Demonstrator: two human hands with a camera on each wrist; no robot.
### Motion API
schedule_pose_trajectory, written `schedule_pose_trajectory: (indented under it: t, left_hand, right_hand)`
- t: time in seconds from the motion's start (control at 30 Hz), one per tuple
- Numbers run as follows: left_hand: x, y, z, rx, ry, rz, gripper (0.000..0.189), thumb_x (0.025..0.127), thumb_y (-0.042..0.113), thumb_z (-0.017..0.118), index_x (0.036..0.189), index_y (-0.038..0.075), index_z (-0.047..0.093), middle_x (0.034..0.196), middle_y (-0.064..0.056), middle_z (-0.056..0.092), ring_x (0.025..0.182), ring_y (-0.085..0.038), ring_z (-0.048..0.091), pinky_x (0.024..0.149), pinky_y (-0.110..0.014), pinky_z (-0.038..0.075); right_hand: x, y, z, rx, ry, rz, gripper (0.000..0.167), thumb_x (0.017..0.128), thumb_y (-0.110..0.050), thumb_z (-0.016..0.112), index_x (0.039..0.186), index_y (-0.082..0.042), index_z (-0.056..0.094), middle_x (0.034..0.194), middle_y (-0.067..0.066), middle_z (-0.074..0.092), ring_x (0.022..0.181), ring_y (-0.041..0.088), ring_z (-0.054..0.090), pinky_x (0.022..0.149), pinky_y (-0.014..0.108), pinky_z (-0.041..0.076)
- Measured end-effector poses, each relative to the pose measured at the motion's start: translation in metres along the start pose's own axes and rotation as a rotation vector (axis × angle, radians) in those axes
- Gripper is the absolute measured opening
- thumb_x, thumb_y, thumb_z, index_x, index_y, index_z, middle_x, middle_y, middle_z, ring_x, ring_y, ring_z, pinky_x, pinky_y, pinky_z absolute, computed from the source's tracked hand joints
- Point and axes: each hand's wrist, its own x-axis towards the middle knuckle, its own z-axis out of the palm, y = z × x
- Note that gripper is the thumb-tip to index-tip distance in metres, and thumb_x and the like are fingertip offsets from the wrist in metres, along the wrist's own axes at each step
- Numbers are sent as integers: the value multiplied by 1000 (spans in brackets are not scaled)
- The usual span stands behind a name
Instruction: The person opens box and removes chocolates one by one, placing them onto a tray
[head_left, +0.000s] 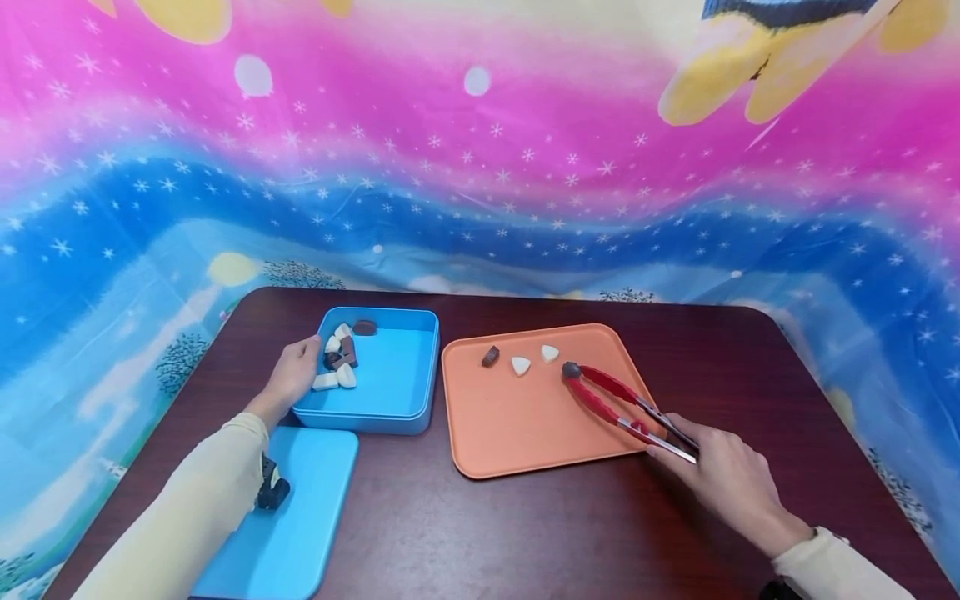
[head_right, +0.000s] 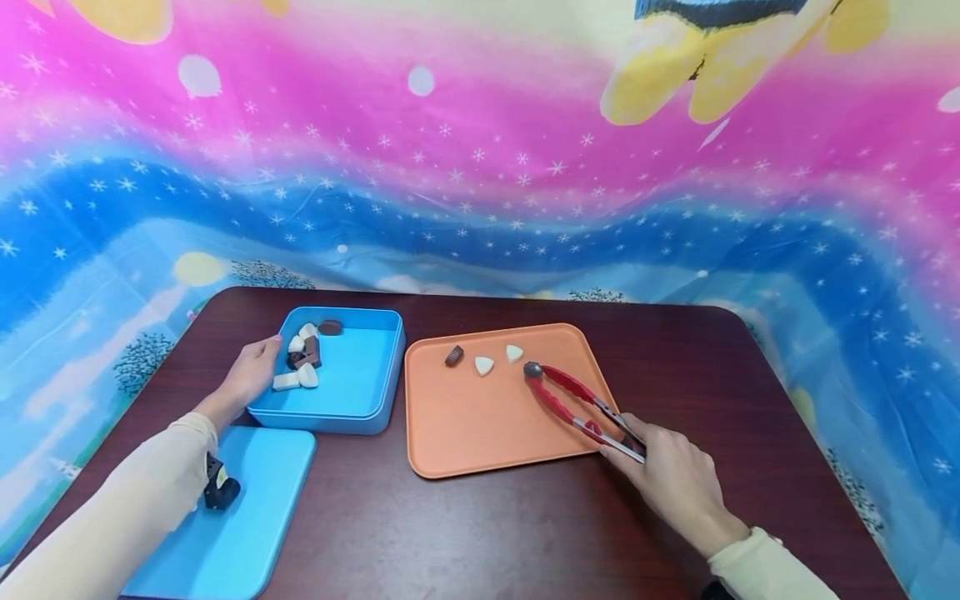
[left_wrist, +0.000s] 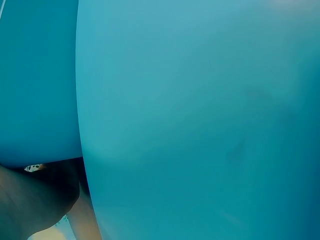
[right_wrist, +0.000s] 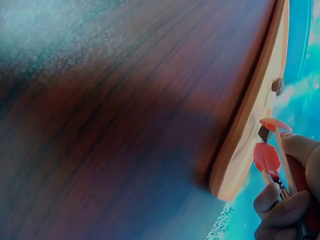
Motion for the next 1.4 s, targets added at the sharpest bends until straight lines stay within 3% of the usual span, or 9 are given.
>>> schedule_pose_trajectory:
  t: [0.4, 0.63, 1.13, 1.2, 1.27, 1.4]
  left_hand:
    - [1, 0, 0, -1, 9, -6, 67, 111, 44, 12, 160, -1, 12, 168, -25, 14, 155, -46, 15, 125, -63, 20]
    - [2, -1, 1, -1, 15, 0, 69, 111, 45, 13, 160, -2, 13, 167, -26, 15, 155, -46, 16, 124, -63, 20]
    - [0, -4, 1, 20, 16, -14, 68, 111, 45, 12, 160, -2, 12, 167, -26, 16, 155, -46, 17, 124, -62, 21]
    - [1, -4, 2, 21, 18, -13, 68, 111, 45, 13, 160, -2, 13, 167, -26, 16, 155, -46, 17, 124, -62, 21]
    - [2, -3, 2, 27, 21, -8, 68, 111, 45, 13, 160, -2, 13, 167, -26, 16, 155, -46, 17, 124, -62, 21]
    - [1, -3, 3, 36, 25, -5, 68, 111, 44, 13, 160, -2, 14, 166, -28, 20, 155, -46, 17, 124, -62, 21]
  right_hand:
    - [11, 15, 1, -22, -17, 44, 75, 86, -63, 70, 137, -8, 63, 115, 27, 72, 81, 35, 68, 50, 47, 47]
    - [14, 24, 0, -31, -17, 71, 77, 87, -63, 70, 138, -6, 61, 114, 28, 71, 77, 32, 67, 48, 38, 43]
    - [15, 24, 4, -32, -17, 87, 89, 81, -71, 70, 138, -4, 58, 111, 28, 71, 76, 33, 67, 48, 40, 44]
    - [14, 23, 1, -24, 0, 84, 86, 81, -69, 72, 137, -5, 58, 106, 26, 72, 75, 33, 66, 48, 40, 44]
    - [14, 22, -2, -17, 23, 82, 83, 81, -67, 73, 137, -7, 59, 92, 19, 72, 72, 29, 64, 47, 37, 41]
    - [13, 16, -7, -3, 61, 79, 77, 81, -64, 75, 135, -12, 59, 70, 2, 59, 66, 22, 56, 47, 35, 36]
